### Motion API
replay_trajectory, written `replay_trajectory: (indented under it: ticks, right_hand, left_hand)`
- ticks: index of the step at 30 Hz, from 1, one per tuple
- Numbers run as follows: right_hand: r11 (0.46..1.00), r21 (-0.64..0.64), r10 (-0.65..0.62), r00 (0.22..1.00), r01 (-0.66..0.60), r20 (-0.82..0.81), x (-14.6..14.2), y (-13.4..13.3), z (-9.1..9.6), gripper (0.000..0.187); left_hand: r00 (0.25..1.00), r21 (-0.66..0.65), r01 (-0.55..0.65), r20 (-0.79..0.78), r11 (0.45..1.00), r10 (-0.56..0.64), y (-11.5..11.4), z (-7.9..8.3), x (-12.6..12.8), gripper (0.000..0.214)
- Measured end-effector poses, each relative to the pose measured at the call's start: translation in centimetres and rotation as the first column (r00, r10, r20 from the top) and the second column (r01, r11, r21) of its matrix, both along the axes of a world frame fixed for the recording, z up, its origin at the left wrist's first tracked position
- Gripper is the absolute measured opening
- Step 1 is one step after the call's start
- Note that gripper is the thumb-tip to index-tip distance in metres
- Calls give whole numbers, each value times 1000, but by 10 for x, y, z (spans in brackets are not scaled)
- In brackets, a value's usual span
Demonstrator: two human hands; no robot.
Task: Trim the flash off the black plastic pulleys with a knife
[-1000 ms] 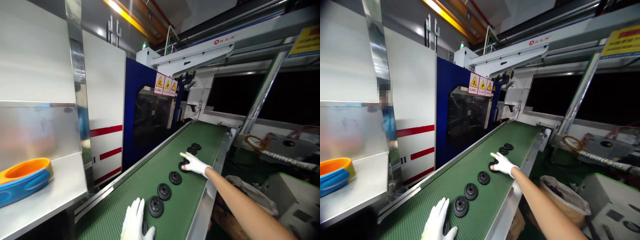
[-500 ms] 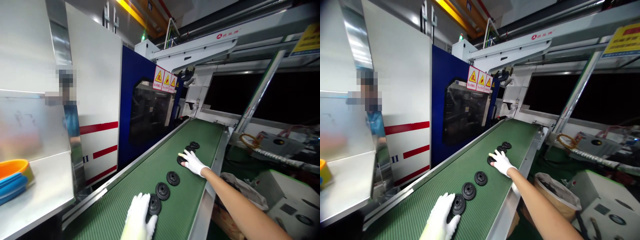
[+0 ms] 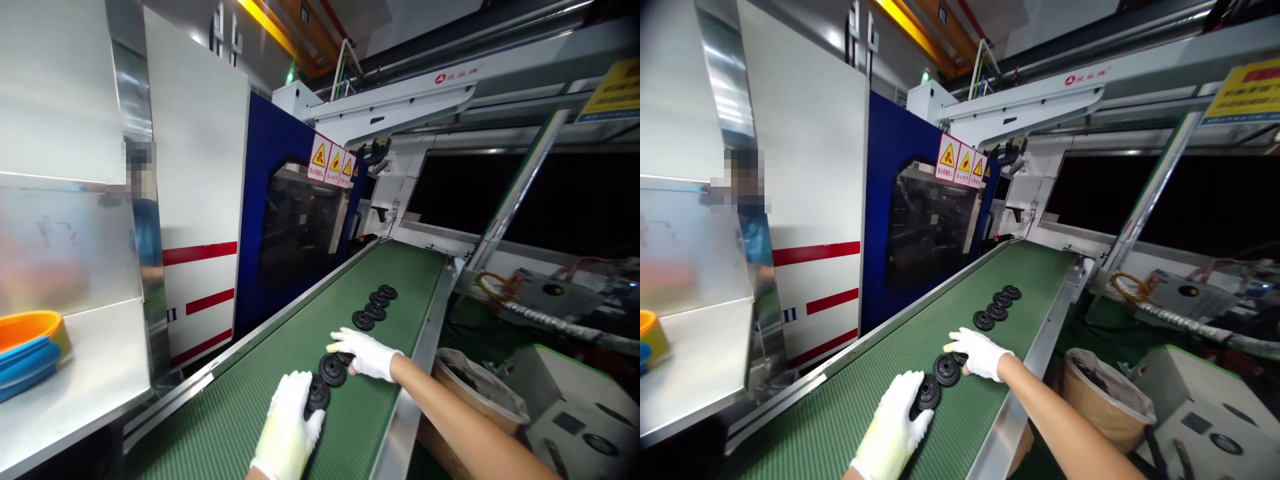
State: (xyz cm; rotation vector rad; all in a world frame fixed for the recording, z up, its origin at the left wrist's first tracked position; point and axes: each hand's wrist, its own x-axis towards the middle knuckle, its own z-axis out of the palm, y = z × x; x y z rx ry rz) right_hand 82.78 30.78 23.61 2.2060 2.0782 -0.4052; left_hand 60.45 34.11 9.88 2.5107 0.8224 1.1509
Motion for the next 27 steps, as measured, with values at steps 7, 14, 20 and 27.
replay_trajectory:
  ticks: [7,14,20,27]
  right_hand:
    - [998,60,-34,994,27,106,30,2,5,61]
    - [993,109,-59,987,43,147,39,1,4,65]
    - [997,80,-30,991,20,128,15,-10,18,92]
    - [1000,1,-3,995,3,104,-6,-8,14,71]
  left_hand:
    - [998,-80,56,-26,995,-58,0,18,34,52]
    - [999,-92,42,-22,995,-44,-1,31,59,49]
    - [999,-142,25,-42,990,-31,-8,44,32,68]
    - [994,-311,-101,-59,945,87,-26,24,-86,61]
